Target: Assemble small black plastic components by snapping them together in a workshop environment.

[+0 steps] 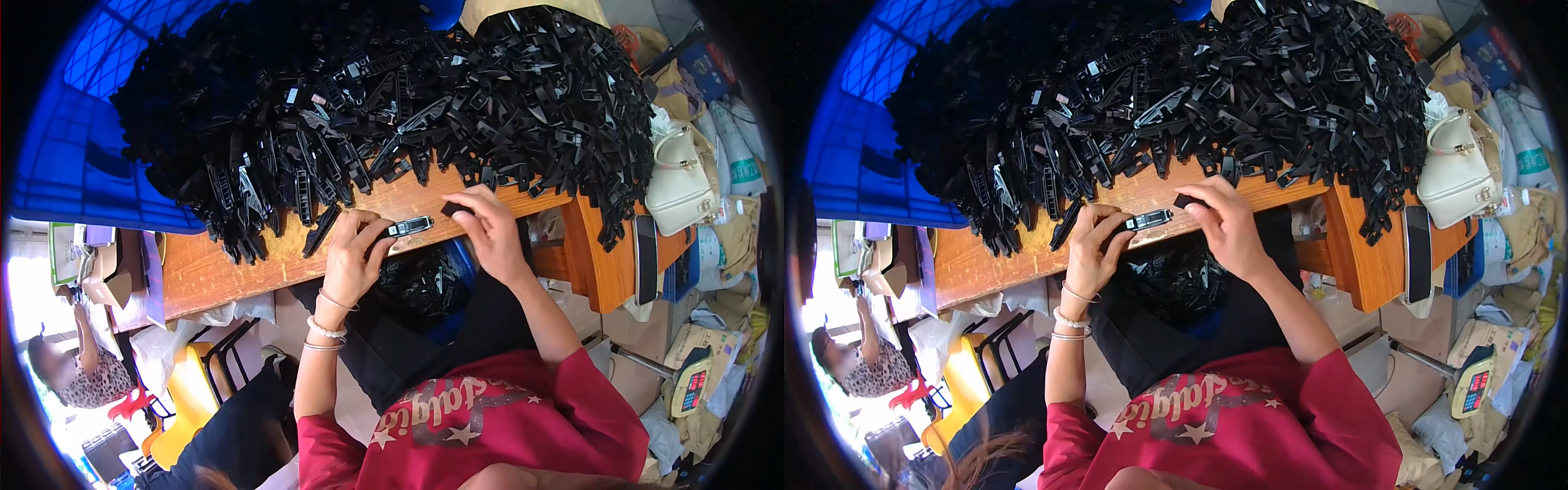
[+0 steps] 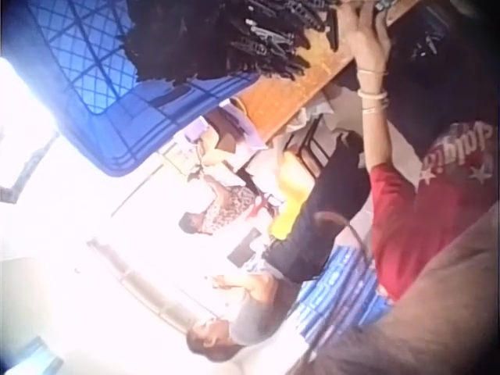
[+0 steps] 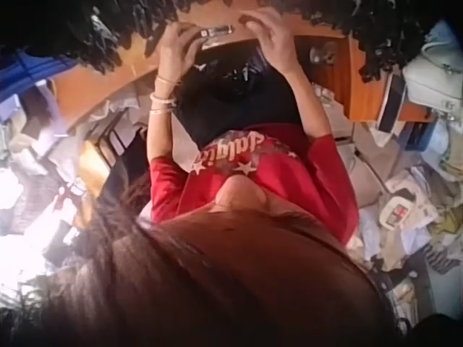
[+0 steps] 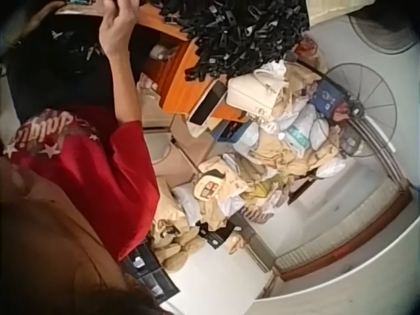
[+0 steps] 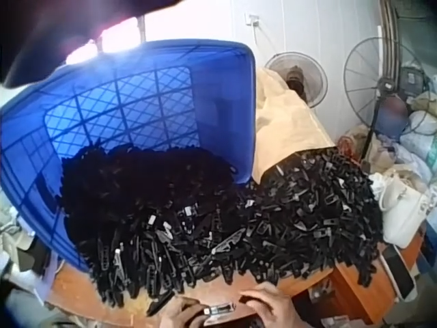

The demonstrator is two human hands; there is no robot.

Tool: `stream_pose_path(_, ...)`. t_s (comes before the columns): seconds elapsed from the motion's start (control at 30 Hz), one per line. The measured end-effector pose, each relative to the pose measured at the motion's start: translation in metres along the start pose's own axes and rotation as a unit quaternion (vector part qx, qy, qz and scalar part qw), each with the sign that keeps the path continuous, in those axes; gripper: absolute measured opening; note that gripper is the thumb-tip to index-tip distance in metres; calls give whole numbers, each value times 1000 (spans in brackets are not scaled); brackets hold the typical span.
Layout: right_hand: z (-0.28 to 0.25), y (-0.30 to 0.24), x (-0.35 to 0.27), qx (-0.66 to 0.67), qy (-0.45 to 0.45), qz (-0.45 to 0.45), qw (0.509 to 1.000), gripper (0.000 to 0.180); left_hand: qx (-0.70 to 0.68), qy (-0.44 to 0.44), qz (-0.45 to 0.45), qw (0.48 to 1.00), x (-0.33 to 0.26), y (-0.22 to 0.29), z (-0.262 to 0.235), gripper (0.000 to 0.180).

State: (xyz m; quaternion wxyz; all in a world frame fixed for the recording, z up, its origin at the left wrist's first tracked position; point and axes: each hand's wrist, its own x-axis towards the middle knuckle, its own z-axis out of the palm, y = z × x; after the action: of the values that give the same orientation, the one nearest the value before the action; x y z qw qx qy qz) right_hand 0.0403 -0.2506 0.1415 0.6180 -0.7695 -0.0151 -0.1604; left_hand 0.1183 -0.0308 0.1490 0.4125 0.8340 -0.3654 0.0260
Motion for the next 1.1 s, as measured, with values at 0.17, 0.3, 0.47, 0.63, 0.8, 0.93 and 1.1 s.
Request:
stream_pose_path(0.17, 8, -14, 7, 154, -23, 153, 976, 34, -4, -1, -15, 1000, -2, -3, 0, 24)
stream_pose_path(0.3, 8, -13, 4, 16, -59, 115, 991, 28, -15, -5, -13, 1000, -1, -2, -1, 25)
stream_pose_path(0.47, 3, -8, 8, -105, -53, 33, 993, 24, -17, -6, -6, 1000, -1, -5, -2, 26)
stream_pose_path(0.63, 8, 0, 4, -145, -36, -45, 988, 25, -24, -8, -3, 1000, 1, -3, -2, 26)
stream_pose_path(0.8, 20, 3, 16, -177, -71, -112, 975, 24, -19, -5, 29, 999, 4, 1, 1, 23)
stream_pose_path(0.93, 27, 3, 8, -57, -95, -28, 993, 15, -66, -24, 1, 997, -6, -4, -5, 37)
stream_pose_path(1.1, 41, 0, 45, -317, 19, -220, 922, 22, 196, 154, -1, 969, -16, -6, -32, 27)
